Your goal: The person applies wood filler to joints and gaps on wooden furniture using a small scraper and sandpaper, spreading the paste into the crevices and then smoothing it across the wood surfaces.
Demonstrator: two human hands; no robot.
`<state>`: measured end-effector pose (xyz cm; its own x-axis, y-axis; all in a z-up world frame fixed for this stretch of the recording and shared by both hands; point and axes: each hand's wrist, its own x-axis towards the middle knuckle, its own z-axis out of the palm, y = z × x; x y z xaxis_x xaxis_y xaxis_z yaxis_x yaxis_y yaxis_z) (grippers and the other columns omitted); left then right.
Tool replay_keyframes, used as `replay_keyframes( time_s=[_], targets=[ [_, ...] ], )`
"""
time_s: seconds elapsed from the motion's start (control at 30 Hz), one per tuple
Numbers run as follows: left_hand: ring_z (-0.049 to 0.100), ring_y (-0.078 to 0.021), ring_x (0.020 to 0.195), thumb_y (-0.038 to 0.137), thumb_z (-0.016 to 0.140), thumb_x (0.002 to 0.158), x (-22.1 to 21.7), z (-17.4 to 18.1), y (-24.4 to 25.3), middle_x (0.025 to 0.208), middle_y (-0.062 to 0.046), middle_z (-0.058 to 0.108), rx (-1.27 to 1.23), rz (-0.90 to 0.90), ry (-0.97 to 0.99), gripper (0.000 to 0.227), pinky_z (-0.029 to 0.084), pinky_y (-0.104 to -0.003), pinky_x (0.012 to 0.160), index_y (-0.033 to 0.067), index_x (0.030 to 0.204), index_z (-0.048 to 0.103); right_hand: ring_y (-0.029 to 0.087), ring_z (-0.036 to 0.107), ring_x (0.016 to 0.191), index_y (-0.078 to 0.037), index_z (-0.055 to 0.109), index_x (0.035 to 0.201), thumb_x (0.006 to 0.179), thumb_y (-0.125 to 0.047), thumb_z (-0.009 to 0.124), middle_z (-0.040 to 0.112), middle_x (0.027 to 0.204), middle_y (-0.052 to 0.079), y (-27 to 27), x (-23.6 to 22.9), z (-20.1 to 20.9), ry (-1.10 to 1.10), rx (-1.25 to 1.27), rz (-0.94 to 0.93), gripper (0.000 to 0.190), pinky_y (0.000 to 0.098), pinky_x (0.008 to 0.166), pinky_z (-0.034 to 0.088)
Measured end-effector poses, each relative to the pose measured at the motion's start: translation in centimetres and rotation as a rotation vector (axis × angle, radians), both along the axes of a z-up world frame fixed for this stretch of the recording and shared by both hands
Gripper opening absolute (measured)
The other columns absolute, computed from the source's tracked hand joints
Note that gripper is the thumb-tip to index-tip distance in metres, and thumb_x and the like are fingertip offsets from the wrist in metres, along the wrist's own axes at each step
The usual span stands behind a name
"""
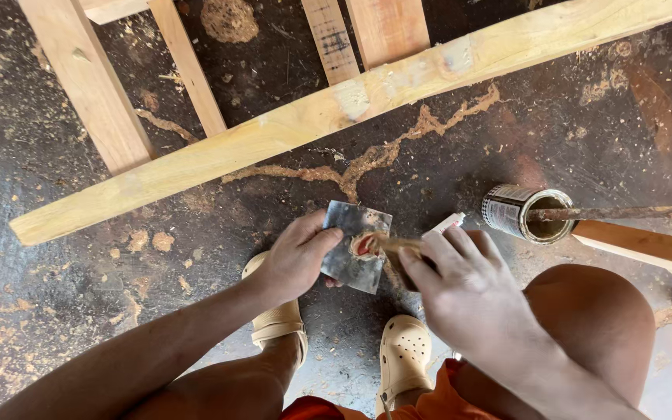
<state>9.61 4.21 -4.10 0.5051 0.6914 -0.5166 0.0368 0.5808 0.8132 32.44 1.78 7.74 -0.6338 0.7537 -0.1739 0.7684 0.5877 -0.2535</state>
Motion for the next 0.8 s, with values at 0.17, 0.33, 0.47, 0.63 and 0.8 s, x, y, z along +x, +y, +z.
replay_keyframes(
  time_s=[0.17,0.33,0.47,0.63,0.8],
  targets=[
    [0.064,-0.0118,0.055,0.015,0.044,0.103,-0.4,-0.5,-0.2,0.073,-0.004,0.064,-0.022,0.041,-0.025,0.022,0.055,-0.03,0.046,0.0008,0.096,0.06,0.018,0.062,0.094,-0.005,0.068,0.143,0.097,0.008,0.063,0.066,0.107,0.009,-0.2,0.1,-0.5,-0.026,-0.091,0.012,0.049,0.0401,0.082,0.058],
    [0.061,-0.009,0.057,0.015,0.045,0.103,-0.7,-1.4,-1.0,0.071,-0.001,0.062,0.07,0.022,-0.011,0.024,0.055,-0.028,0.05,0.0021,0.091,0.062,0.025,0.064,0.1,0.0,0.067,0.121,0.071,-0.001,0.066,0.066,0.102,0.011,-0.2,-1.1,0.9,-0.002,0.035,0.106,0.05,0.0474,0.088,0.056],
    [0.052,-0.0114,0.054,0.014,0.047,0.104,-0.7,-1.5,-1.0,0.066,-0.003,0.052,0.153,-0.007,0.091,0.024,0.047,-0.03,0.048,0.0011,0.089,0.061,0.023,0.062,0.089,0.003,0.068,0.118,0.084,0.001,0.067,0.065,0.092,0.012,0.8,-1.0,0.7,-0.13,-0.037,0.008,0.034,0.0454,0.084,0.055],
    [0.062,-0.0119,0.05,0.014,0.045,0.1,-0.3,-0.5,-0.8,0.066,-0.002,0.057,-0.041,0.031,0.025,0.022,0.053,-0.031,0.043,0.0012,0.09,0.06,0.024,0.062,0.087,0.002,0.073,0.107,0.082,-0.003,0.069,0.064,0.09,0.011,0.1,-0.8,1.0,-0.009,-0.102,0.008,0.025,0.0446,0.082,0.056],
    [0.065,-0.0114,0.054,0.012,0.044,0.104,0.1,-0.7,-0.4,0.073,-0.007,0.065,0.029,0.009,-0.034,0.024,0.056,-0.029,0.046,-0.0018,0.096,0.062,0.024,0.065,0.09,0.005,0.074,0.109,0.072,0.0,0.068,0.065,0.094,0.011,-0.7,-0.2,0.6,0.064,0.0,0.083,0.038,0.0431,0.082,0.059]
  ],
)
